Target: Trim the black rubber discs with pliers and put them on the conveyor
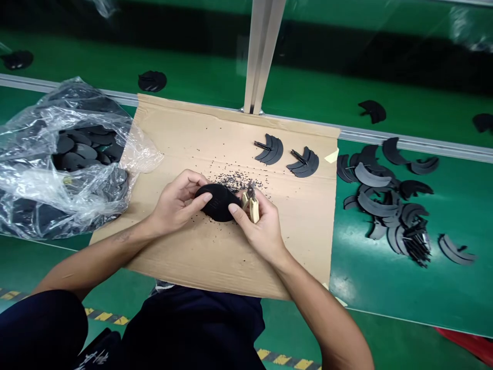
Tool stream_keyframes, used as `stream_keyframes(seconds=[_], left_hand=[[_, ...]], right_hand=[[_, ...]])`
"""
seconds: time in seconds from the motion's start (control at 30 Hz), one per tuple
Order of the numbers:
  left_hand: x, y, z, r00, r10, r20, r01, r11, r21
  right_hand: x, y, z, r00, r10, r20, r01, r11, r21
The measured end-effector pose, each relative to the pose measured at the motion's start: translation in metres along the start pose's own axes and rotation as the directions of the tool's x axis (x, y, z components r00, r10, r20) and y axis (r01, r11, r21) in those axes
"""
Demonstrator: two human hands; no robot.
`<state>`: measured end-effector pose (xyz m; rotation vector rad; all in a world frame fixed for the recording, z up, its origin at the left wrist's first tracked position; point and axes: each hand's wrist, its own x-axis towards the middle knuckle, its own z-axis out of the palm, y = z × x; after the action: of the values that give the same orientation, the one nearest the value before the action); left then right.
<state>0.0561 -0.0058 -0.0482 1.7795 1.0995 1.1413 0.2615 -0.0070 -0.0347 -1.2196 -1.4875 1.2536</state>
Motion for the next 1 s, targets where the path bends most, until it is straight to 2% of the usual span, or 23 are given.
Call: stream_keyframes(seconds=[0.1,0.17,0.23,0.3,0.37,0.47,0.7,0.9,1.0], left_hand=[[0.000,0.001,-0.003,0.977,0.204,0.067,-0.214,0.949,0.233],[-0.001,0.001,-0.002,0.931,0.339,0.134,-0.365,0.861,0.354],[-0.002,0.002,-0.001,0.890,0.430,0.152,-0.453,0.800,0.392],[-0.001,0.003,0.000,0.891,0.443,0.096,-0.448,0.827,0.339],[0.001,0.005,-0.001,0.920,0.390,0.040,-0.389,0.893,0.228],[0.003,0.008,-0.003,0.937,0.349,0.032,-0.350,0.928,0.127],[0.001,0.007,-0.006,0.924,0.383,0.013,-0.379,0.911,0.164],[0.002,0.007,-0.004,0.922,0.387,0.029,-0.384,0.901,0.202],[0.002,0.007,-0.003,0.924,0.381,0.023,-0.377,0.903,0.205]], right_hand=[[0.000,-0.001,-0.004,0.983,-0.184,-0.002,0.181,0.969,-0.167],[0.000,0.000,-0.006,0.944,-0.328,0.044,0.327,0.907,-0.266],[0.000,0.001,-0.008,0.896,-0.432,0.107,0.442,0.840,-0.315],[-0.001,0.003,-0.009,0.850,-0.509,0.139,0.525,0.787,-0.324],[-0.001,0.006,-0.009,0.805,-0.575,0.142,0.588,0.745,-0.316],[-0.002,0.010,-0.009,0.764,-0.628,0.147,0.640,0.707,-0.302],[0.001,0.011,-0.010,0.766,-0.606,0.215,0.639,0.683,-0.353],[0.001,0.014,-0.010,0.755,-0.616,0.228,0.654,0.677,-0.338],[0.000,0.013,-0.011,0.774,-0.592,0.226,0.632,0.697,-0.338]])
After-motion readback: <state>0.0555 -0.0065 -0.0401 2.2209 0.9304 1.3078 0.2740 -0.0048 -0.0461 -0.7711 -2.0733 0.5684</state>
